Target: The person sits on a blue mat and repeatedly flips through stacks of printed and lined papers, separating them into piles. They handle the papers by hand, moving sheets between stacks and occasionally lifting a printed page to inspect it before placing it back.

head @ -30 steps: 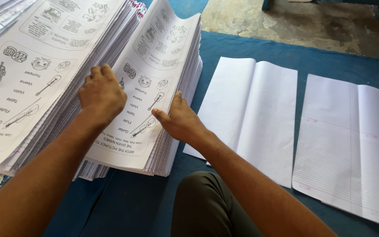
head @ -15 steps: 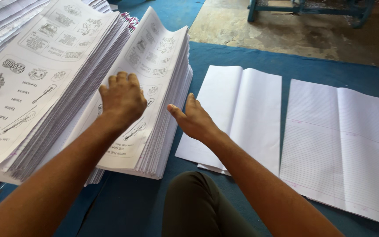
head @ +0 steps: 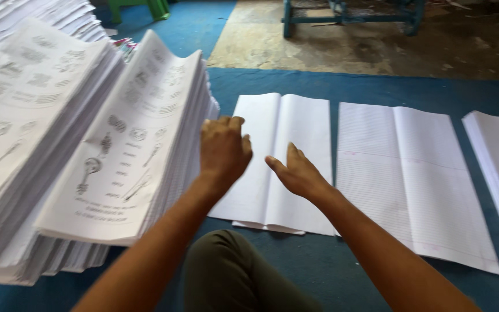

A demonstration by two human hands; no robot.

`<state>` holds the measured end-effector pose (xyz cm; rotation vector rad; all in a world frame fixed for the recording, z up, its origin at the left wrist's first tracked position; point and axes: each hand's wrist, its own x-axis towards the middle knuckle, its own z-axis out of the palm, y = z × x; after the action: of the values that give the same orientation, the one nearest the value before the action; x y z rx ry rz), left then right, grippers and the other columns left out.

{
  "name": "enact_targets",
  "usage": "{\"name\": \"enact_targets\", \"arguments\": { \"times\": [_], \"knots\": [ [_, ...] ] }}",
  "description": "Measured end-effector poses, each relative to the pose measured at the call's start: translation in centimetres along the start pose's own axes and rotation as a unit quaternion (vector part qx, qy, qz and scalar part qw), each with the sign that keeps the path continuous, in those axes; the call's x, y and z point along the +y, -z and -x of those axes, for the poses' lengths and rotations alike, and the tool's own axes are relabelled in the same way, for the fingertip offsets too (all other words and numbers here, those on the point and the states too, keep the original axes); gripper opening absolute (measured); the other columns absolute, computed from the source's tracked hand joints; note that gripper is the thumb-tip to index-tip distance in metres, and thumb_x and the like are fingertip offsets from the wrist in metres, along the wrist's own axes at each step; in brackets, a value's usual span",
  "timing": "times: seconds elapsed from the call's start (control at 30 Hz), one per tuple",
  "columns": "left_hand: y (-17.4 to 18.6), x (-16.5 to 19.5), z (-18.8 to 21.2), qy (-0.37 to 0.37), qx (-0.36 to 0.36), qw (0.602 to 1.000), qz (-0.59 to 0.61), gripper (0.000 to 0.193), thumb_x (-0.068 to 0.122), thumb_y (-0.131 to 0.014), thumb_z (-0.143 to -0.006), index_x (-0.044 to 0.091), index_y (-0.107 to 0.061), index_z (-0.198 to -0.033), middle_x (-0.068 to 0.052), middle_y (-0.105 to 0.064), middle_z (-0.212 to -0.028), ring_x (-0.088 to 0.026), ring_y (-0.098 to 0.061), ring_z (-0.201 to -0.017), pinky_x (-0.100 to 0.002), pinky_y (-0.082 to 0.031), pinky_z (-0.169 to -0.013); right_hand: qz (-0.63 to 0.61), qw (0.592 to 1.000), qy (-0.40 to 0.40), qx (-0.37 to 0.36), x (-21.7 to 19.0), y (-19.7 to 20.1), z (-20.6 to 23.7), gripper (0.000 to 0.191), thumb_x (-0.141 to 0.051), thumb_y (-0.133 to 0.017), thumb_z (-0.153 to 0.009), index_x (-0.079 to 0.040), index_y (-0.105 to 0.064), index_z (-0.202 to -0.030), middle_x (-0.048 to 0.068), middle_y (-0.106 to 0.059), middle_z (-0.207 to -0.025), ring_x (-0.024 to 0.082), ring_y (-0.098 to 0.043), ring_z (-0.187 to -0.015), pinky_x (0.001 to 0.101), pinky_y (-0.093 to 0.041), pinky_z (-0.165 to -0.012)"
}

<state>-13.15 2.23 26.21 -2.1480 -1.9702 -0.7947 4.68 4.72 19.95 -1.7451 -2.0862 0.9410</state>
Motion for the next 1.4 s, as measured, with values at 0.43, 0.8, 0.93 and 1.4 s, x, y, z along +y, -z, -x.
{"name": "enact_targets", "arguments": {
  "times": [0.43, 0.8, 0.93, 1.4],
  "knots": [
    [-15.4, 6.2, 6.7, 0.182, -0.232, 0.866, 0.404, 0.038, 0.018, -0.059, -0.092, 0.0, -0.06, -0.125, -0.019, -0.066, -0.121, -0.029, -0.066, -0.11, -0.04, -0.054, -0.095, 0.06, 0.985, -0.163, -0.001, 18.0, -0.2, 6.7, 0.064, -0.052, -0.051, -0.094, -0.005, -0.056, -0.137, 0.02, -0.054, -0.142, 0.034, -0.052, -0.133, 0.0498, -0.043, -0.11],
    [-23.4, 8.5, 11.3, 0.378, -0.422, 0.666, 0.485, 0.05, 0.016, -0.052, -0.094, 0.001, -0.044, -0.141, -0.02, -0.058, -0.133, -0.033, -0.061, -0.116, -0.053, -0.055, -0.092, 0.094, 0.98, -0.174, -0.008, 19.6, -2.3, 9.0, 0.054, -0.048, -0.064, -0.088, -0.01, -0.065, -0.127, 0.013, -0.06, -0.137, 0.028, -0.058, -0.127, 0.042, -0.048, -0.107],
    [-22.9, 8.8, 12.3, 0.391, -0.439, 0.653, 0.478, 0.05, 0.021, -0.05, -0.096, 0.003, -0.043, -0.142, -0.019, -0.062, -0.128, -0.031, -0.065, -0.114, -0.05, -0.056, -0.091, 0.109, 0.977, -0.185, -0.007, 18.0, -2.5, 9.5, 0.054, -0.048, -0.065, -0.088, -0.011, -0.065, -0.127, 0.012, -0.06, -0.136, 0.027, -0.055, -0.129, 0.0426, -0.047, -0.108],
    [-19.8, 9.4, 12.4, 0.384, -0.452, 0.625, 0.507, 0.05, 0.01, -0.045, -0.094, 0.0, -0.043, -0.143, -0.017, -0.064, -0.121, -0.023, -0.065, -0.105, -0.039, -0.056, -0.086, -0.098, 0.973, -0.207, -0.001, 20.4, -4.4, 7.5, 0.05, -0.05, -0.067, -0.085, -0.007, -0.078, -0.106, 0.016, -0.076, -0.098, 0.027, -0.072, -0.094, 0.039, -0.055, -0.084]
  ]
}}
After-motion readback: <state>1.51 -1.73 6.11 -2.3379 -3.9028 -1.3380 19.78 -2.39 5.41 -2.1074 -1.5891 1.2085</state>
